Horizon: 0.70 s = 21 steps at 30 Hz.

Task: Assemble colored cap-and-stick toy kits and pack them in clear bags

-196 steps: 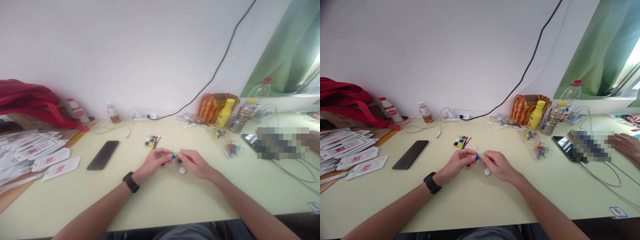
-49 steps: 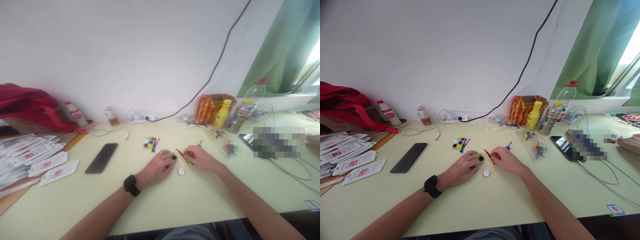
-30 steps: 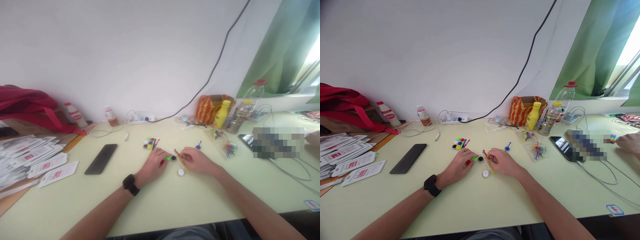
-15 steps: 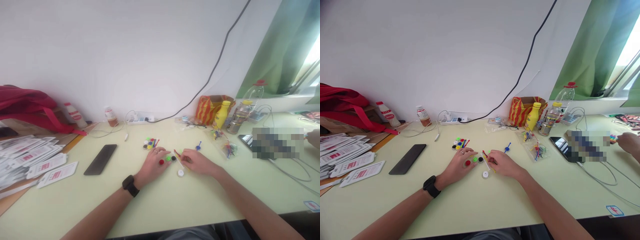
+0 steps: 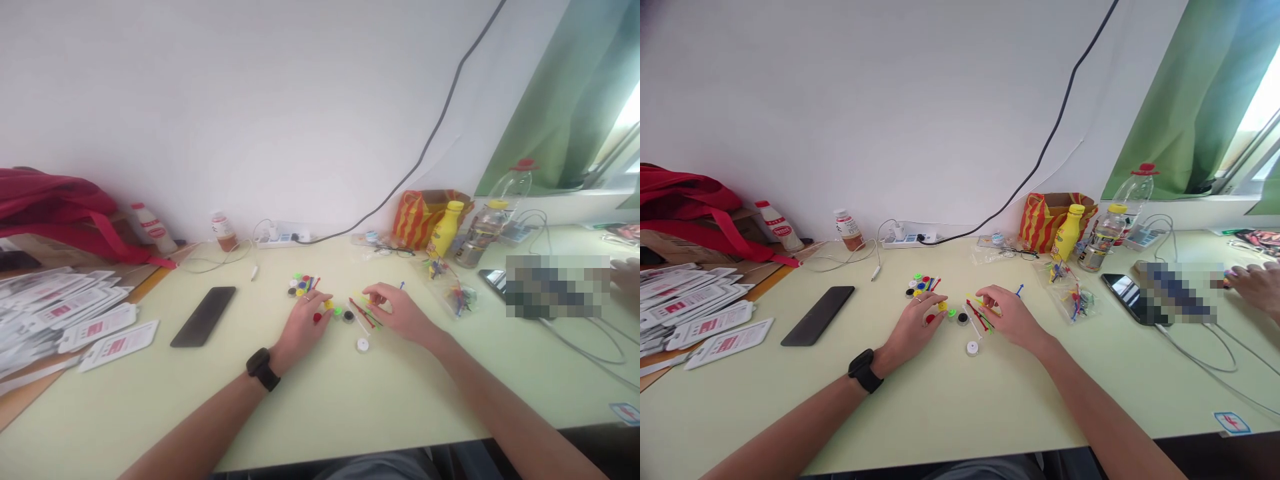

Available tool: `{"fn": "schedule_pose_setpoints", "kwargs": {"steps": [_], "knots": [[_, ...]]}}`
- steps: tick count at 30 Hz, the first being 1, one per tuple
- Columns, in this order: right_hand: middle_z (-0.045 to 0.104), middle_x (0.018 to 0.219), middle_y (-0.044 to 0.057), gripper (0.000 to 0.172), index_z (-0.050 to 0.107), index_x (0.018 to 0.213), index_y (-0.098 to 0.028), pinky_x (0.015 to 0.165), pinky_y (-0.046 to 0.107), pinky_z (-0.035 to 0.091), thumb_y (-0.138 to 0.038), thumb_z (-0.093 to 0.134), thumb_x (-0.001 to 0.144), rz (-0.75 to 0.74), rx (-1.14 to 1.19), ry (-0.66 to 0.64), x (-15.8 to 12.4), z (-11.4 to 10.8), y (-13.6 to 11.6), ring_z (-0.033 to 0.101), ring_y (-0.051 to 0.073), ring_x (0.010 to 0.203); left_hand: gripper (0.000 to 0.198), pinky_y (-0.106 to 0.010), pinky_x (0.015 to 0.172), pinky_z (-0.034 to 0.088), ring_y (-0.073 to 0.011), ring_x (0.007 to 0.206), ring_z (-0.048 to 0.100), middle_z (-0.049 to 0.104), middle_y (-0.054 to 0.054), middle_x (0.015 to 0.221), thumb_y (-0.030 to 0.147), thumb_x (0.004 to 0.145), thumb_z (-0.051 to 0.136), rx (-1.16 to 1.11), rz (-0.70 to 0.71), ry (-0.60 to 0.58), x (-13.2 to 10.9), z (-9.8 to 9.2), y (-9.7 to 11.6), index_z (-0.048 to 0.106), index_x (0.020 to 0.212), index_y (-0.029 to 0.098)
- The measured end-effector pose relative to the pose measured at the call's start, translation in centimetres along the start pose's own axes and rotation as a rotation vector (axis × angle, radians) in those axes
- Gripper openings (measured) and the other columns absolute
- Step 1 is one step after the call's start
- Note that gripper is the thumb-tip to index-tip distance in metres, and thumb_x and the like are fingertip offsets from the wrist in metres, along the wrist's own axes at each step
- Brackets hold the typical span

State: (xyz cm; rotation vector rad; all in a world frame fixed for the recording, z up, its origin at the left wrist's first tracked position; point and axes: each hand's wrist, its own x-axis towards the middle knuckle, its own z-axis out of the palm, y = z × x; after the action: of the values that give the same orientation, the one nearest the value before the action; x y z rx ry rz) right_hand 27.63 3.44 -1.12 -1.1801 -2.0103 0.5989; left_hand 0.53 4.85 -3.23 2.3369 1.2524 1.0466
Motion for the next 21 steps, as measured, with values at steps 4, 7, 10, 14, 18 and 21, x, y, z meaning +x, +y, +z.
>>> {"fn": "schedule_pose_setpoints", "kwargs": {"steps": [4, 7, 10, 14, 18, 21], "knots": [[0.067, 0.092, 0.005, 0.020, 0.068, 0.092, -0.022, 0.078, 0.033, 0.050, -0.029, 0.052, 0.101, -0.047, -0.018, -0.049, 0.0, -0.1, -0.1, 0.063, 0.019, 0.082, 0.015, -0.036, 0.087, 0.056, -0.0214, 0.099, 0.065, 0.066, -0.007, 0.113, 0.029, 0.099, 0.063, -0.144, 0.029, -0.024, 0.0, -0.3, 0.9, 0.069, 0.112, 0.024], [0.067, 0.085, 0.005, 0.031, 0.073, 0.093, -0.023, 0.074, 0.033, 0.049, -0.035, 0.047, 0.105, -0.063, -0.071, -0.101, 0.0, -0.1, -0.4, 0.061, 0.019, 0.077, 0.016, -0.038, 0.095, 0.054, -0.0232, 0.106, 0.063, 0.068, -0.007, 0.109, 0.034, 0.096, 0.069, -0.138, 0.131, -0.133, -0.3, -0.4, 1.4, 0.070, 0.108, 0.024], [0.070, 0.092, 0.006, 0.033, 0.074, 0.108, -0.025, 0.077, 0.034, 0.050, -0.036, 0.043, 0.107, -0.074, -0.065, -0.092, -0.2, 0.0, -0.4, 0.064, 0.021, 0.083, 0.018, -0.041, 0.096, 0.053, -0.0249, 0.106, 0.061, 0.069, -0.008, 0.104, 0.036, 0.093, 0.072, -0.064, 0.144, -0.155, -0.5, -0.4, 1.5, 0.072, 0.108, 0.024], [0.070, 0.110, 0.009, 0.037, 0.064, 0.134, -0.026, 0.090, 0.038, 0.051, -0.033, 0.039, 0.108, -0.054, -0.008, -0.043, -0.3, 0.2, 0.0, 0.066, 0.023, 0.098, 0.019, -0.035, 0.085, 0.054, -0.0236, 0.107, 0.061, 0.071, -0.006, 0.110, 0.033, 0.094, 0.070, -0.099, 0.088, -0.108, -0.5, -0.4, 1.3, 0.070, 0.112, 0.026], [0.067, 0.093, 0.004, 0.029, 0.061, 0.126, -0.023, 0.079, 0.035, 0.052, -0.035, 0.042, 0.107, 0.025, 0.127, 0.030, -0.2, 0.4, -0.4, 0.063, 0.020, 0.083, 0.020, -0.030, 0.074, 0.053, -0.0181, 0.085, 0.064, 0.072, -0.004, 0.098, 0.037, 0.093, 0.072, -0.263, -0.022, -0.099, -0.3, -0.2, 1.4, 0.070, 0.107, 0.022], [0.065, 0.095, 0.005, 0.023, 0.067, 0.106, -0.023, 0.075, 0.033, 0.052, -0.039, 0.052, 0.104, 0.003, 0.314, 0.029, 0.0, 0.7, -1.5, 0.063, 0.019, 0.084, 0.024, -0.029, 0.071, 0.054, -0.0169, 0.079, 0.065, 0.071, -0.005, 0.092, 0.038, 0.092, 0.074, -0.457, -0.105, -0.083, -0.2, 0.2, 1.6, 0.068, 0.104, 0.018]]}}
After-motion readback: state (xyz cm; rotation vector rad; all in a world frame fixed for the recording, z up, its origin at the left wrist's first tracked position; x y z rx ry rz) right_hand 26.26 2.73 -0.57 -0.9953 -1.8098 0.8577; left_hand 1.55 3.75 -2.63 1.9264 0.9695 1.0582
